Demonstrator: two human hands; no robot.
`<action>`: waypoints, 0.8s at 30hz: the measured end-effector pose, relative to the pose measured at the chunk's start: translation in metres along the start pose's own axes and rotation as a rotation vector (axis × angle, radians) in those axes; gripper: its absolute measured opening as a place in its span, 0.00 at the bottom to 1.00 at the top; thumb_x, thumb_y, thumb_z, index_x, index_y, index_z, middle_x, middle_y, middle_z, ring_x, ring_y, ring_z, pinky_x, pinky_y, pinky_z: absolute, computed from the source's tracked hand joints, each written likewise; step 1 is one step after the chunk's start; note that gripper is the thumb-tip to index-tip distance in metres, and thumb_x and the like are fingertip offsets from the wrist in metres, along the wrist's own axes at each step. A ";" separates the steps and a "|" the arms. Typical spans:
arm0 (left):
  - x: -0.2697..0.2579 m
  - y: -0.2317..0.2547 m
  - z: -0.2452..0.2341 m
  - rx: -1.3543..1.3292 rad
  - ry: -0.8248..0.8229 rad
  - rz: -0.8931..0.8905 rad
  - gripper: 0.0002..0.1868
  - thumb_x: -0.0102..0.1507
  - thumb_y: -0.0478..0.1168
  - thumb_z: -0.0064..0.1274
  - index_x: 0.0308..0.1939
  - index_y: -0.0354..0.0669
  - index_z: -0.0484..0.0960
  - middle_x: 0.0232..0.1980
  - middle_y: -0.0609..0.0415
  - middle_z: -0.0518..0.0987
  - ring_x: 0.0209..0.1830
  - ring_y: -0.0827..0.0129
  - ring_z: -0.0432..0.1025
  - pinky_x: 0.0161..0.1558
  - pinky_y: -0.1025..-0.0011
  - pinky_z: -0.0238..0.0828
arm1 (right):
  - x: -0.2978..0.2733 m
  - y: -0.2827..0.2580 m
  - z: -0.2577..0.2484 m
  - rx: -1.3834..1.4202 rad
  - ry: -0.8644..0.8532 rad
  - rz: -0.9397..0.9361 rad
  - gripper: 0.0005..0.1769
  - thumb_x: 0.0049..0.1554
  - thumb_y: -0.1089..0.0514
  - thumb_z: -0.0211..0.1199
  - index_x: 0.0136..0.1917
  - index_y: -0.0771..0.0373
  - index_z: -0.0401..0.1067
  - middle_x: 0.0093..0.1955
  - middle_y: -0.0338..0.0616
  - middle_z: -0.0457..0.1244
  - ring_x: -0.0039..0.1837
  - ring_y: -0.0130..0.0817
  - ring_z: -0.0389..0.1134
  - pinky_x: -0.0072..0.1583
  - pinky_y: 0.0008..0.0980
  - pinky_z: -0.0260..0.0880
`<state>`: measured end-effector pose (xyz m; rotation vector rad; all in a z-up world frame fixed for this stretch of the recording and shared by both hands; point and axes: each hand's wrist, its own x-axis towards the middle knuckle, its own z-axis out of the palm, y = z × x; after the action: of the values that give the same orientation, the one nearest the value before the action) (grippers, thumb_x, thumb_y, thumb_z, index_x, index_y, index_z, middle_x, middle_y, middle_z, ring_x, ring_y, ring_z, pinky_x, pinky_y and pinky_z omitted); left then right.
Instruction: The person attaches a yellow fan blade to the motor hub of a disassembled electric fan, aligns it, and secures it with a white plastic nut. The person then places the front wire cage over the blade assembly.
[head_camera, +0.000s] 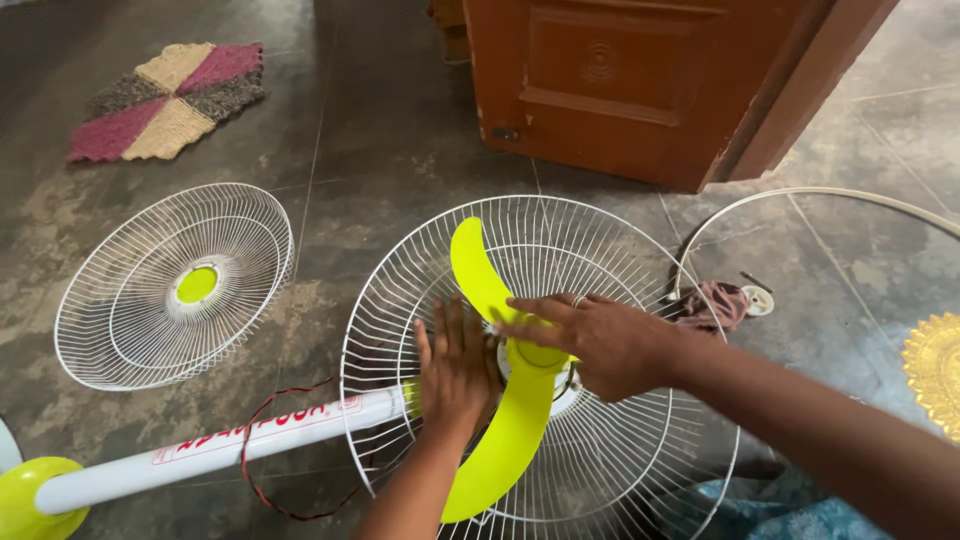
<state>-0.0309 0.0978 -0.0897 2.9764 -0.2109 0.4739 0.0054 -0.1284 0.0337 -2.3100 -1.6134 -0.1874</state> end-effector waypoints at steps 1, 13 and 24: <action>-0.001 0.000 -0.001 -0.015 -0.029 -0.016 0.32 0.72 0.53 0.21 0.76 0.38 0.56 0.80 0.39 0.51 0.83 0.48 0.38 0.77 0.45 0.23 | 0.006 -0.001 -0.005 0.018 -0.116 0.036 0.57 0.35 0.65 0.63 0.80 0.50 0.59 0.76 0.55 0.57 0.66 0.57 0.65 0.64 0.53 0.67; 0.001 0.004 -0.022 -0.035 -0.167 0.010 0.30 0.73 0.50 0.29 0.74 0.38 0.56 0.78 0.39 0.54 0.82 0.48 0.41 0.77 0.40 0.23 | 0.030 -0.005 -0.016 0.086 -0.452 0.167 0.41 0.46 0.72 0.68 0.70 0.47 0.68 0.73 0.44 0.59 0.65 0.47 0.68 0.61 0.41 0.73; 0.000 0.009 -0.028 -0.292 -0.350 0.178 0.45 0.52 0.58 0.60 0.70 0.44 0.67 0.76 0.43 0.60 0.80 0.49 0.47 0.69 0.23 0.21 | 0.031 0.006 -0.016 0.054 -0.327 -0.053 0.39 0.42 0.67 0.72 0.67 0.47 0.72 0.71 0.44 0.62 0.71 0.49 0.63 0.66 0.46 0.67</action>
<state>-0.0410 0.0930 -0.0624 2.7388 -0.5311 -0.0652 0.0236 -0.1083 0.0567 -2.3511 -1.8049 0.2321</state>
